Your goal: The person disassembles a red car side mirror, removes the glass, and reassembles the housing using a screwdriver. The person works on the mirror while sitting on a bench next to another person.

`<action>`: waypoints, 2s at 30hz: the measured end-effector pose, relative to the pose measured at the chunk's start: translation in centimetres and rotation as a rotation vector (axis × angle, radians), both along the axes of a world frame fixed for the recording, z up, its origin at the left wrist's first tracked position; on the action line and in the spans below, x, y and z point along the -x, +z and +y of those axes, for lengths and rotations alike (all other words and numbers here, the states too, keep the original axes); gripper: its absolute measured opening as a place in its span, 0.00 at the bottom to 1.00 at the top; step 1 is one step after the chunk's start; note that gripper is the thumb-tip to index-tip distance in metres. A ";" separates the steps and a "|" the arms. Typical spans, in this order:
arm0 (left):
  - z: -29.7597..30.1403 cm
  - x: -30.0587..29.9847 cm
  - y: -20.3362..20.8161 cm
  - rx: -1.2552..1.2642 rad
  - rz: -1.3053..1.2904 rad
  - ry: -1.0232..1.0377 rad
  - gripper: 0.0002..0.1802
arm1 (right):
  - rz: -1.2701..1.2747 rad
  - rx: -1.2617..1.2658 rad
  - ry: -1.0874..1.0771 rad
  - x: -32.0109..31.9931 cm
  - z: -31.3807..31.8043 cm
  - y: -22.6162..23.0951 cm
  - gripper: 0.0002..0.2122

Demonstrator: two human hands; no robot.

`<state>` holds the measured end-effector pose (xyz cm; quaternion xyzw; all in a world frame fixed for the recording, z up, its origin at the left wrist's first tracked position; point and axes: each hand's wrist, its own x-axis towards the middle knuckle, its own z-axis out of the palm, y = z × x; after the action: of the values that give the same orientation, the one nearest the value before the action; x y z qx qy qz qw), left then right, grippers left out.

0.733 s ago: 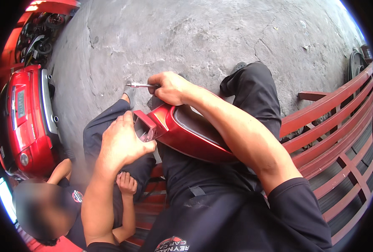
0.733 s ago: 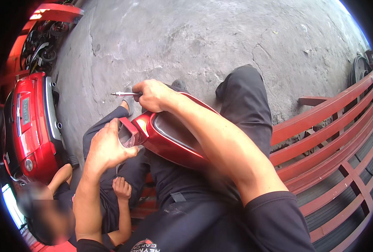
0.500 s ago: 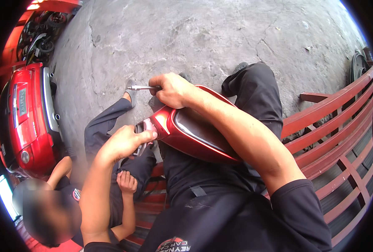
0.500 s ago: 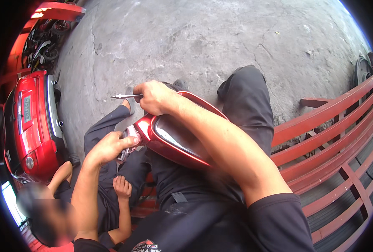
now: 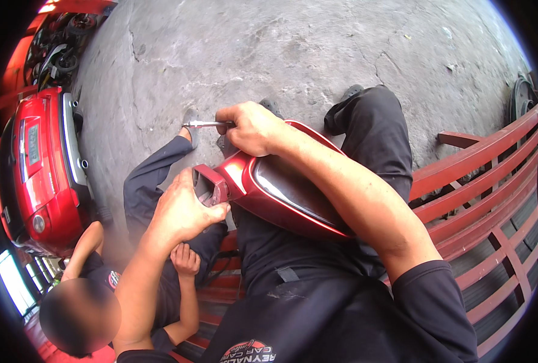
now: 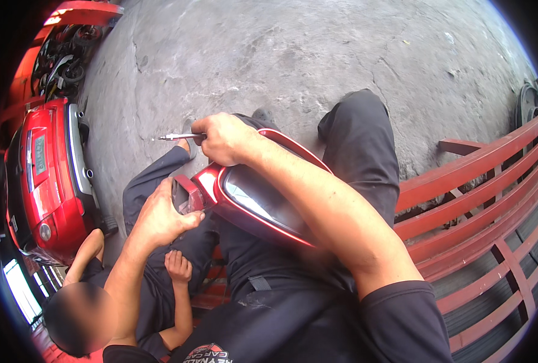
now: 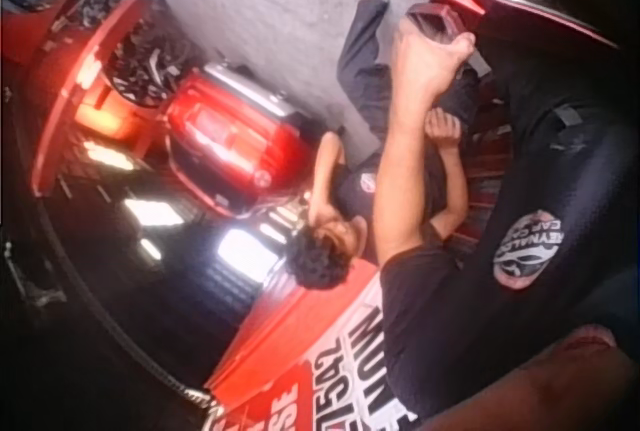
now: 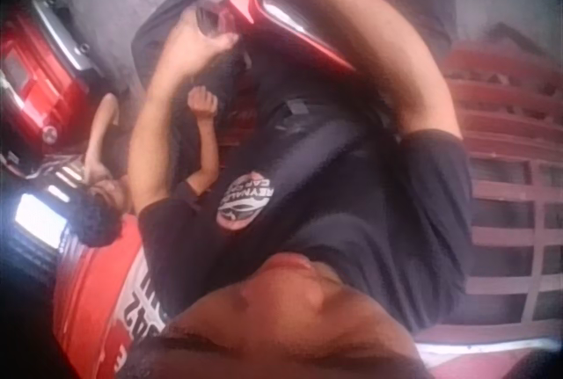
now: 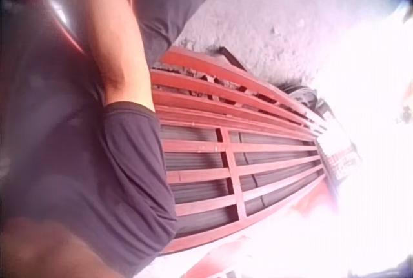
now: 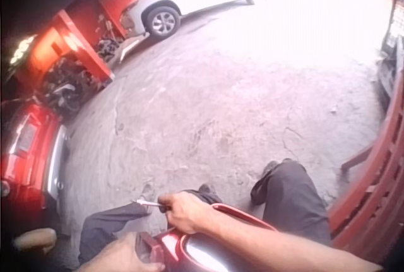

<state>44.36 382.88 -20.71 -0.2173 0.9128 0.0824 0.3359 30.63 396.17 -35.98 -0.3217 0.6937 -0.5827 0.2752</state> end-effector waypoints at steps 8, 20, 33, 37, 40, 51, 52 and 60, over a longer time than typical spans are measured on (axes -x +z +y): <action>0.2 -1.0 0.1 0.204 0.170 -0.376 0.61 | -0.013 0.013 0.022 0.3 -0.6 -0.8 0.10; -1.5 -2.0 -1.2 -0.150 0.004 0.267 0.38 | 0.009 -0.048 -0.076 -1.0 -0.2 0.5 0.11; 0.0 -1.9 -2.3 -0.231 0.114 0.349 0.39 | 0.102 -0.009 -0.277 -3.1 1.1 1.2 0.08; -0.3 -0.2 -2.2 -0.126 0.064 0.198 0.41 | 0.124 0.001 -0.285 -2.5 1.0 1.1 0.09; -0.1 -0.4 -2.2 -0.112 0.071 0.171 0.40 | 0.134 -0.022 -0.292 -2.4 1.3 1.7 0.08; -1.6 -2.3 -3.6 0.098 0.471 -0.535 0.54 | 0.155 0.007 -0.310 -2.5 0.8 1.4 0.09; -1.8 -2.2 -3.6 0.102 0.459 -0.534 0.55 | 0.168 0.008 -0.301 -2.6 0.8 1.4 0.09; -1.4 -0.9 -3.6 0.042 0.456 -0.430 0.49 | 0.165 -0.026 -0.306 -2.4 0.8 0.8 0.09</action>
<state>45.25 381.49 -24.29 -0.0021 0.9911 0.0370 0.1275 33.00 397.01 -35.14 -0.2555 0.7624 -0.5803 0.1296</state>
